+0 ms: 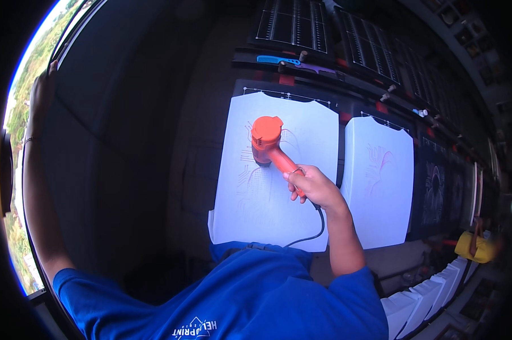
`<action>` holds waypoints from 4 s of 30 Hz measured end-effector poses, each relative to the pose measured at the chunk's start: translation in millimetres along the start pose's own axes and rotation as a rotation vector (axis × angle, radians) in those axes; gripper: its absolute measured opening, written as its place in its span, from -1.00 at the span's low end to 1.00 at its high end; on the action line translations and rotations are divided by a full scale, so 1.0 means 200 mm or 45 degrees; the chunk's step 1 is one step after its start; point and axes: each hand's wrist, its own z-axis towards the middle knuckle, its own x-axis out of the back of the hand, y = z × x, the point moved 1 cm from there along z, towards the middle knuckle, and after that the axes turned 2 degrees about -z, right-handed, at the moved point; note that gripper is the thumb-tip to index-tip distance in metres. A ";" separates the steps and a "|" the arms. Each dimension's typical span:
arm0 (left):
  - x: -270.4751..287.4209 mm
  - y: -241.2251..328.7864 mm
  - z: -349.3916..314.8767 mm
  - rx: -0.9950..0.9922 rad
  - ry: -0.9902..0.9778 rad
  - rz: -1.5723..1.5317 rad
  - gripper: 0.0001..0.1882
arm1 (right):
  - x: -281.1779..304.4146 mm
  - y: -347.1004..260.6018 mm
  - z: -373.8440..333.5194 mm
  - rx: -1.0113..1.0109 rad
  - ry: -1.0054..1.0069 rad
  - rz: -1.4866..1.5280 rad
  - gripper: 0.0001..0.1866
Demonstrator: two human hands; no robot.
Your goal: The person uses an orange heat gun to apply heat to white t-shirts laid out on a drying rack. The shirts feature a red circuit board design. The person moves the heat gun systematically across the surface of each shirt to cure the print. Another person in a yellow shirt is visible in the background working with a screen printing frame.
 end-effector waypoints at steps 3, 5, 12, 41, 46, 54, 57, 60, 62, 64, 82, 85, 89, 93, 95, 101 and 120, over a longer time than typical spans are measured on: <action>-0.01 0.03 -0.03 -0.152 0.124 -0.074 -0.41 | 0.02 0.05 0.08 0.098 0.214 0.056 -0.64; 0.00 0.06 -0.04 -0.132 0.093 -0.074 -0.42 | 0.03 0.05 0.13 0.146 0.277 0.105 -0.63; 0.00 0.01 -0.03 -0.207 0.087 -0.050 -0.42 | 0.09 0.05 0.22 0.226 0.397 0.150 -0.63; 0.03 0.01 0.01 -0.013 -0.113 0.106 -0.45 | 0.20 0.14 0.20 0.237 0.575 0.201 -0.66; 0.00 0.02 -0.05 -0.176 0.074 -0.014 -0.42 | 0.21 0.12 0.19 0.201 0.544 0.234 -0.67; 0.03 0.04 -0.04 -0.107 0.013 -0.004 -0.41 | 0.16 0.08 0.14 0.139 0.355 0.312 -0.66; 0.05 0.05 0.00 -0.026 -0.132 0.200 -0.40 | 0.06 0.06 0.17 0.181 0.359 0.259 -0.65; 0.05 0.05 -0.02 -0.074 -0.099 0.290 -0.39 | 0.02 0.05 0.15 0.148 0.266 0.194 -0.64; 0.04 0.08 -0.05 -0.094 0.015 0.146 -0.39 | 0.03 0.04 0.09 0.070 0.171 0.229 -0.65; 0.03 0.08 -0.06 -0.117 0.099 0.056 -0.39 | 0.01 0.07 0.05 0.042 0.124 0.238 -0.63; -0.01 0.02 -0.01 -0.259 0.079 -0.016 -0.38 | -0.33 0.07 0.01 0.098 -0.026 0.205 -0.66; -0.03 -0.05 0.01 -0.344 0.114 -0.039 -0.40 | -0.33 0.05 0.00 -0.016 -0.072 0.169 -0.64; -0.04 -0.01 0.00 -0.455 0.124 -0.164 -0.41 | -0.42 0.10 -0.04 0.002 -0.097 0.119 -0.64; -0.08 0.01 0.00 -0.433 0.118 -0.243 -0.40 | -0.43 0.07 -0.10 -0.066 -0.102 0.097 -0.65; -0.03 0.03 0.01 -0.415 0.096 -0.182 -0.40 | -0.41 0.10 -0.10 -0.020 -0.048 0.103 -0.65; -0.09 -0.01 0.03 -0.460 0.191 -0.103 -0.36 | -0.36 0.17 -0.08 0.081 0.323 0.142 -0.65; -0.11 0.01 0.03 -0.440 0.191 -0.286 -0.40 | -0.46 0.21 -0.19 0.045 0.080 0.202 -0.61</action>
